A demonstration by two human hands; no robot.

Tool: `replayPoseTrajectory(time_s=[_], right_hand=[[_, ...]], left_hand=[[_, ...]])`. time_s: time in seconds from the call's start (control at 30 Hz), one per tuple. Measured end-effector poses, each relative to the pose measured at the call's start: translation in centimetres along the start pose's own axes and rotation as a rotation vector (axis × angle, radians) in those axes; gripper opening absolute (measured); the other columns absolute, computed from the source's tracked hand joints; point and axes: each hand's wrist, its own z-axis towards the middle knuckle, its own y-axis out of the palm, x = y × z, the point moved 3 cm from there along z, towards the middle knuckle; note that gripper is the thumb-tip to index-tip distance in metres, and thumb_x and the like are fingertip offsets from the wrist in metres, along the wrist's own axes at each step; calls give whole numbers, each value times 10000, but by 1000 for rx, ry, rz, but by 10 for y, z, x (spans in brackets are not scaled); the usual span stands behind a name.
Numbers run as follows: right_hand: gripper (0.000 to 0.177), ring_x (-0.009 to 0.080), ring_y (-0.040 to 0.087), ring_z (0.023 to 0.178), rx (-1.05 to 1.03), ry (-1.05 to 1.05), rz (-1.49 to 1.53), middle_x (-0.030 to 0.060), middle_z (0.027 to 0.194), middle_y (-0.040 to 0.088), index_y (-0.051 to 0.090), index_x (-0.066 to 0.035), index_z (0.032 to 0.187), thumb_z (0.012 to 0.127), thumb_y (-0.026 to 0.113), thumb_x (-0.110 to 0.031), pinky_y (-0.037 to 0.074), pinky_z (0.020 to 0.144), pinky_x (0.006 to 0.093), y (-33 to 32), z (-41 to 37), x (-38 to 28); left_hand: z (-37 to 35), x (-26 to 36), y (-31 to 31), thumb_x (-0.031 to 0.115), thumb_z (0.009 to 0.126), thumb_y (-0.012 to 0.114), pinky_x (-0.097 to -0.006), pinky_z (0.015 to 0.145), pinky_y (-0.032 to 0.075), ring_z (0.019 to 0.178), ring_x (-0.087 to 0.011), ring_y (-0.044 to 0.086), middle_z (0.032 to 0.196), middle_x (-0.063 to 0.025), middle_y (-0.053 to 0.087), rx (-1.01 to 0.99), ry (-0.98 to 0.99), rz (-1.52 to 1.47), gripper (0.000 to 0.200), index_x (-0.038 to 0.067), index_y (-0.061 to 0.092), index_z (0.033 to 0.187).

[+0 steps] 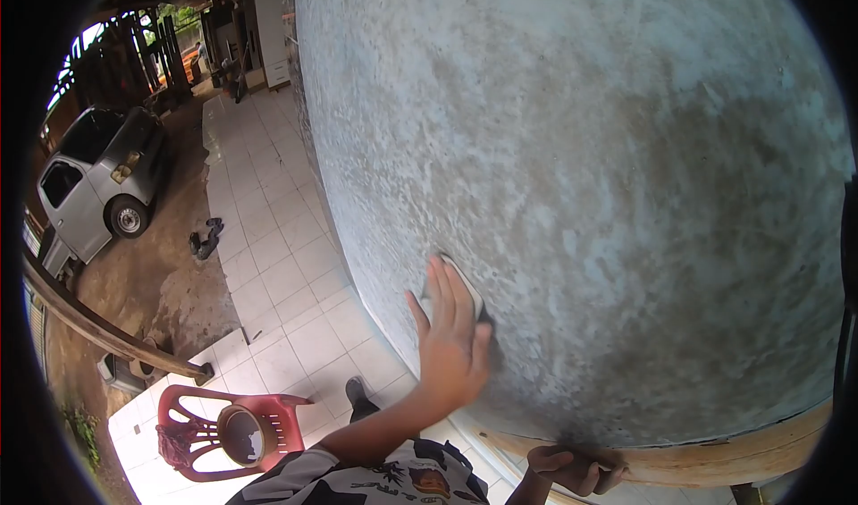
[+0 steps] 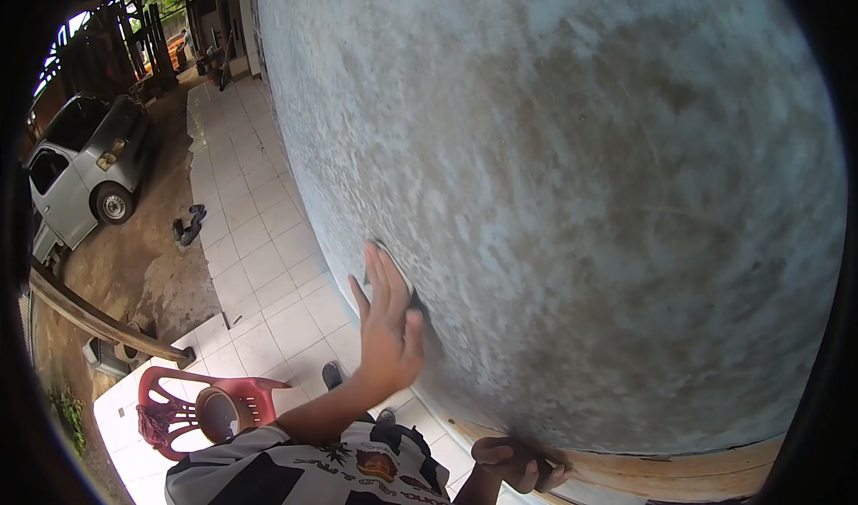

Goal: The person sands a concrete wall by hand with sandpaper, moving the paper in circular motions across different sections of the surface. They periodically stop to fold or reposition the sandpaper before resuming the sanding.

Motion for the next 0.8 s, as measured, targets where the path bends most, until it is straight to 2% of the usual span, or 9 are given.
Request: replayPoseTrajectory(time_s=[0.03,0.07,0.2,0.3,0.37,0.4,0.5,0.67,0.8], right_hand=[[447,376,232,1502,-6,-10,21,212,1511,355,393,-102,1301,889,457,-263,158,1240,584,0,1,1],[446,376,241,1499,-5,-18,41,212,1512,356,393,-101,1300,890,456,-265,164,1238,583,-1,2,0],[447,375,244,1503,-2,-35,24,213,1518,354,392,-97,1303,894,450,-268,172,1237,585,1,0,2],[448,374,236,1510,73,31,65,220,1525,348,396,-92,1306,899,445,-274,177,1238,578,2,8,0],[453,373,247,1503,-15,-93,58,219,1519,353,406,-99,1308,892,446,-273,179,1240,568,-7,-8,12],[453,373,247,1503,-11,-92,59,219,1519,353,406,-99,1308,892,446,-273,179,1240,568,-6,-9,12],[453,372,248,1502,11,-82,69,218,1516,355,408,-99,1308,892,447,-274,179,1241,566,4,-10,10],[452,371,249,1499,-22,-86,80,215,1510,358,412,-100,1307,892,448,-276,178,1242,562,-9,-10,11],[452,370,250,1498,15,-92,87,213,1507,360,414,-101,1306,892,448,-277,177,1243,560,2,-6,7]], left_hand=[[13,-3,-8,443,1103,267,-714,1186,-13,1543,-571,40,1634,-428,66,76,-61,-33,780,-156,111,1577],[19,-2,-13,438,1102,272,-709,1190,-7,1547,-564,33,1644,-412,69,67,-82,14,778,-153,105,1579],[-9,9,6,404,1109,272,-708,1189,-19,1554,-548,18,1652,-399,65,50,9,13,752,-153,88,1579],[-7,10,3,453,1111,262,-693,1196,-7,1556,-547,13,1660,-387,62,13,-6,-1,771,-104,65,1607],[11,7,-7,426,1100,297,-744,1166,-9,1539,-583,23,1632,-435,44,50,-50,61,785,-159,82,1576],[6,8,-3,412,1101,307,-761,1152,-17,1542,-577,11,1637,-428,41,59,-37,24,774,-157,85,1577],[-16,17,10,407,1105,298,-769,1145,-22,1545,-571,3,1635,-430,46,-19,-2,4,770,-164,79,1572],[3,14,-4,432,1094,318,-781,1134,-15,1529,-603,27,1615,-460,62,36,-53,80,803,-183,97,1560],[-18,22,8,417,1095,330,-777,1137,-26,1546,-569,39,1631,-435,71,-16,35,115,789,-181,110,1561]])
